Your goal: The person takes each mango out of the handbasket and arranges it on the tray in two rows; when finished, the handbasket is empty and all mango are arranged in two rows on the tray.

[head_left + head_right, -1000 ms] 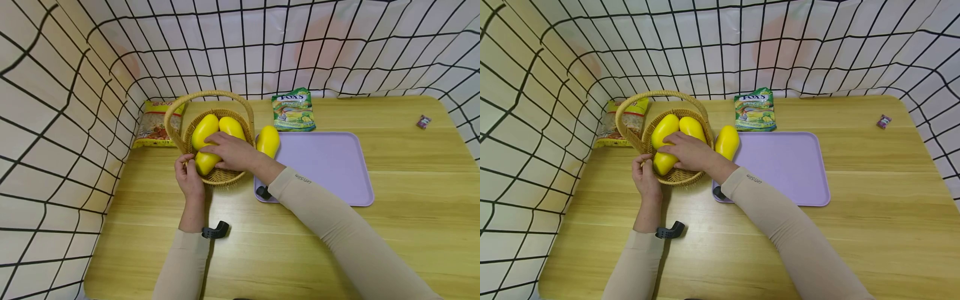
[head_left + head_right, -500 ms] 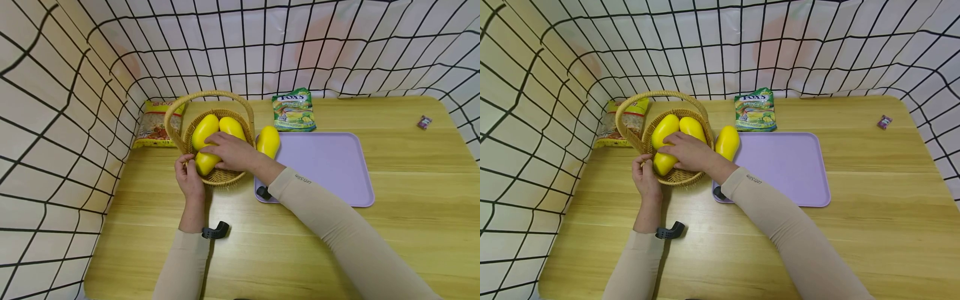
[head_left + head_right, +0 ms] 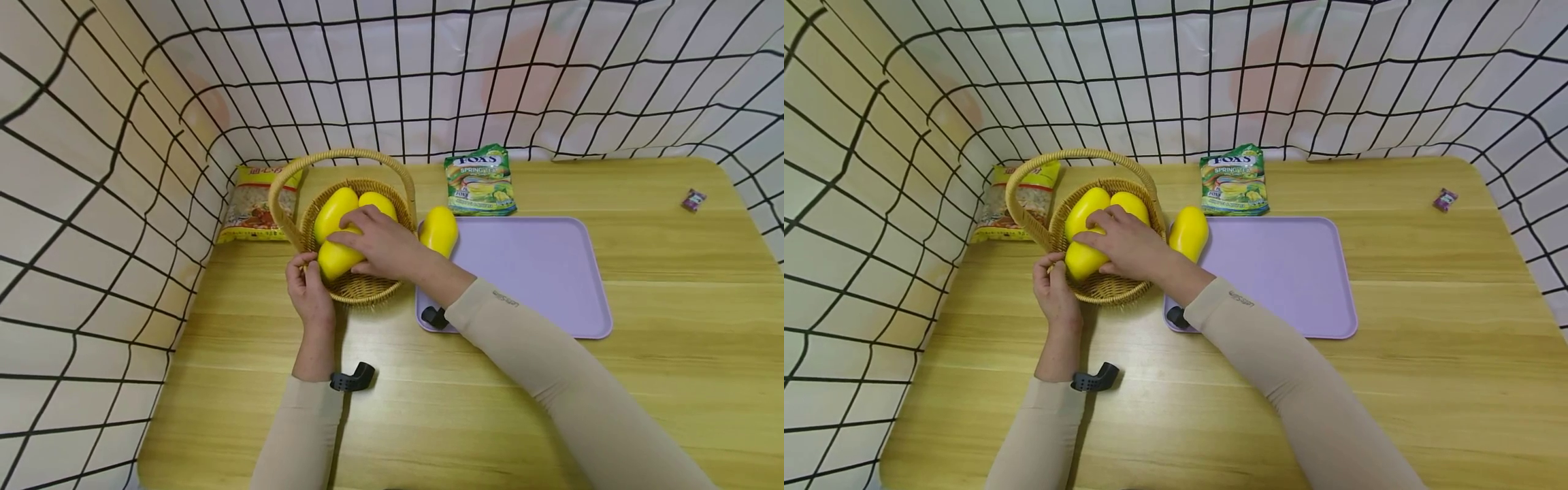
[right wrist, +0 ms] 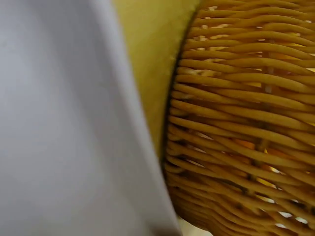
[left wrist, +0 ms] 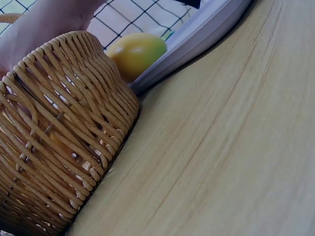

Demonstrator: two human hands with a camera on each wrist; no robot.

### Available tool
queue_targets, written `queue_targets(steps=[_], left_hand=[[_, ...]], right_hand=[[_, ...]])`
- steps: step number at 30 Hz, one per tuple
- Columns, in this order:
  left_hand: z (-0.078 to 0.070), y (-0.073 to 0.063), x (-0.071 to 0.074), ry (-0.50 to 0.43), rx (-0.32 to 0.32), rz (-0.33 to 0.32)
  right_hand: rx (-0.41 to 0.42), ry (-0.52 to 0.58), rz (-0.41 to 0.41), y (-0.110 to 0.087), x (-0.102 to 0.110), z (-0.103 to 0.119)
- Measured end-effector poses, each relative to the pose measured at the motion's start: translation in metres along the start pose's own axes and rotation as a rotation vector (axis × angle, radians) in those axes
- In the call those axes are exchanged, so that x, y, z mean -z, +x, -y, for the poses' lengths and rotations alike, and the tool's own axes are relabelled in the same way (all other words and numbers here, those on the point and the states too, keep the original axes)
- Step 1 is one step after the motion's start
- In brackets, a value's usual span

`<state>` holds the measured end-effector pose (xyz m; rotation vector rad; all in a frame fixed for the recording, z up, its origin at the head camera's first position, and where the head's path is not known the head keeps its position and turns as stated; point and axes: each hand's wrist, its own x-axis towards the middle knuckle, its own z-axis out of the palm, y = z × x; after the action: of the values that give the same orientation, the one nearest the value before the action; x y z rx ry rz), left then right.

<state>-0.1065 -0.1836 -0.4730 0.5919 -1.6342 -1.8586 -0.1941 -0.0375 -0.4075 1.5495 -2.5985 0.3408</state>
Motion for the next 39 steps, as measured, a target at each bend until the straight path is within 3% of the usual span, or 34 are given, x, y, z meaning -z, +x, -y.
queue_targets(steps=[5,13,16,23,27,31,36,39], left_hand=[[0.001,0.001,0.000,-0.010,-0.041,0.004],[0.003,0.002,0.001,-0.001,-0.043,-0.010],[0.003,0.002,0.001,0.007,-0.034,-0.007],[0.000,0.000,0.002,0.020,-0.006,0.011],[0.002,0.000,0.003,0.034,-0.018,0.009],[0.003,0.000,0.003,0.037,-0.020,0.007],[0.002,0.001,0.002,0.022,-0.014,0.011],[0.001,0.001,0.002,0.019,-0.015,0.009]], right_hand=[[-0.076,0.042,-0.023,-0.009,0.012,-0.001],[-0.157,0.089,-0.093,-0.026,0.023,0.002],[-0.170,0.175,-0.127,-0.033,0.028,0.004],[-0.244,0.488,-0.186,-0.050,0.036,0.013],[-0.293,0.668,-0.270,-0.063,0.034,0.016],[-0.331,0.746,-0.356,-0.073,0.029,0.016],[-0.407,0.796,-0.403,-0.085,0.030,0.013],[-0.399,0.867,-0.466,-0.092,0.036,0.009]])
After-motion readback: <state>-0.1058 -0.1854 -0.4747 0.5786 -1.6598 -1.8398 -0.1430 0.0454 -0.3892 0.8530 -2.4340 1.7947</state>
